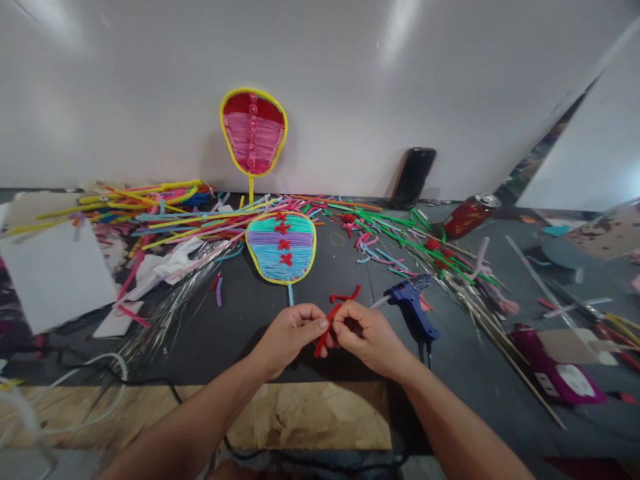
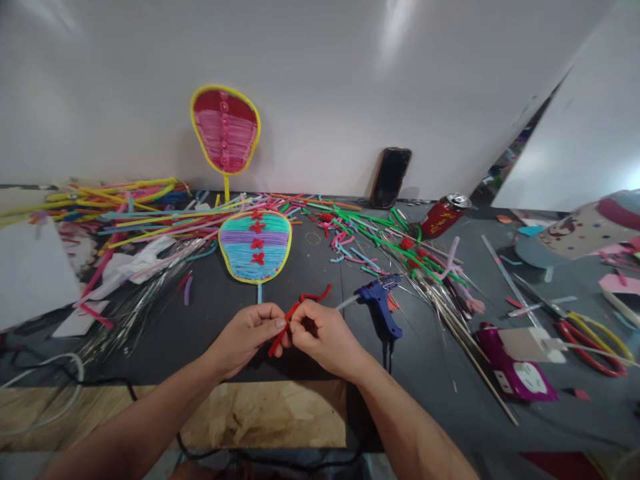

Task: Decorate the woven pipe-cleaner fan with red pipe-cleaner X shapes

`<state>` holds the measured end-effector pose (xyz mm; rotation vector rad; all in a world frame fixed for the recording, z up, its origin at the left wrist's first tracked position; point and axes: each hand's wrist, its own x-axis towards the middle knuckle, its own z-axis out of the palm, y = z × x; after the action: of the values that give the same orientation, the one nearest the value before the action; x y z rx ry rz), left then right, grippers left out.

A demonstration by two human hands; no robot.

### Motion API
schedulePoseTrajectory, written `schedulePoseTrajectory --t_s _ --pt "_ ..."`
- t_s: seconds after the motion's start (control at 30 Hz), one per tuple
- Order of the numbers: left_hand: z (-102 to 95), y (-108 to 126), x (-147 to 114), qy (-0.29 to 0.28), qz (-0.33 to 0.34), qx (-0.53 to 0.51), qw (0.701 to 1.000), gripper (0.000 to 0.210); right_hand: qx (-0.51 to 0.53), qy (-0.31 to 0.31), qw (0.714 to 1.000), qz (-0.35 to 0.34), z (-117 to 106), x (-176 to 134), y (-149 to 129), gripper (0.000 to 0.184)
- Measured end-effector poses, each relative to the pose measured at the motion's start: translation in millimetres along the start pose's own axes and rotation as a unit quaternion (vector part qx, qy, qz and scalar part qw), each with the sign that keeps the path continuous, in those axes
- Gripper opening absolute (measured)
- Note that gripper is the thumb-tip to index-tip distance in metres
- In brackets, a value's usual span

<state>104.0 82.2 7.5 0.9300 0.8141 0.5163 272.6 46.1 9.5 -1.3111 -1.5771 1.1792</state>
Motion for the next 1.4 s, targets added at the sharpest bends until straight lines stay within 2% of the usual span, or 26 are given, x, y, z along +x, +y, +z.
schedulePoseTrajectory --t_s 0.13,0.3,0.4,0.53,0.63,0.73,0.93,1.03,1.17,1.3,1.4 --pt "0.0 0.7 0.0 0.006 0.005 0.008 1.0 0.03 0.001 0.003 1.0 -0.003 0.7 -0.6 1.0 0.012" --pt "2.5 3.8 -0.3 0.042 0.008 0.049 0.998 0.029 -0.004 0.018 1.0 -0.012 1.0 0.7 1.9 0.012" --pt "3.3 6.6 -1.6 0.04 -0.002 0.044 0.998 0.029 0.082 0.012 0.997 0.005 -1.7 2.4 3.8 0.017" --pt "0.7 8.3 -3.9 -0.005 -0.043 -0.004 0.999 0.027 0.195 0.02 0.98 0.027 -5.8 3.9 7.3 0.019" --pt "-0.6 9.2 -4.5 -0.026 -0.075 -0.016 0.997 0.021 0.243 -0.026 0.969 0.029 -5.6 3.3 7.5 0.02" --pt "0.4 10.3 -4.3 -0.026 -0.081 0.022 0.996 0.015 0.23 -0.056 0.972 -0.013 -3.6 2.3 6.4 0.014" --pt "0.9 9.4 -4.3 -0.026 -0.068 0.096 0.993 0.016 0.142 -0.028 0.988 -0.057 0.0 1.8 6.1 0.013" --pt "-0.1 7.9 -3.5 -0.027 -0.047 0.066 0.996 0.019 0.124 0.011 0.991 -0.052 1.1 1.6 4.3 0.014" --pt "-0.6 6.7 -2.2 -0.043 -0.022 -0.024 0.999 0.035 0.16 0.109 0.981 -0.013 1.8 2.2 1.9 0.016" --pt "-0.3 7.7 -1.2 -0.037 -0.057 -0.071 0.995 0.038 0.211 0.189 0.959 -0.028 3.8 3.4 2.8 0.013" --pt "-0.6 8.0 -0.4 -0.035 -0.08 -0.117 0.989 0.037 0.177 0.226 0.956 -0.057 6.6 1.7 5.3 0.007"
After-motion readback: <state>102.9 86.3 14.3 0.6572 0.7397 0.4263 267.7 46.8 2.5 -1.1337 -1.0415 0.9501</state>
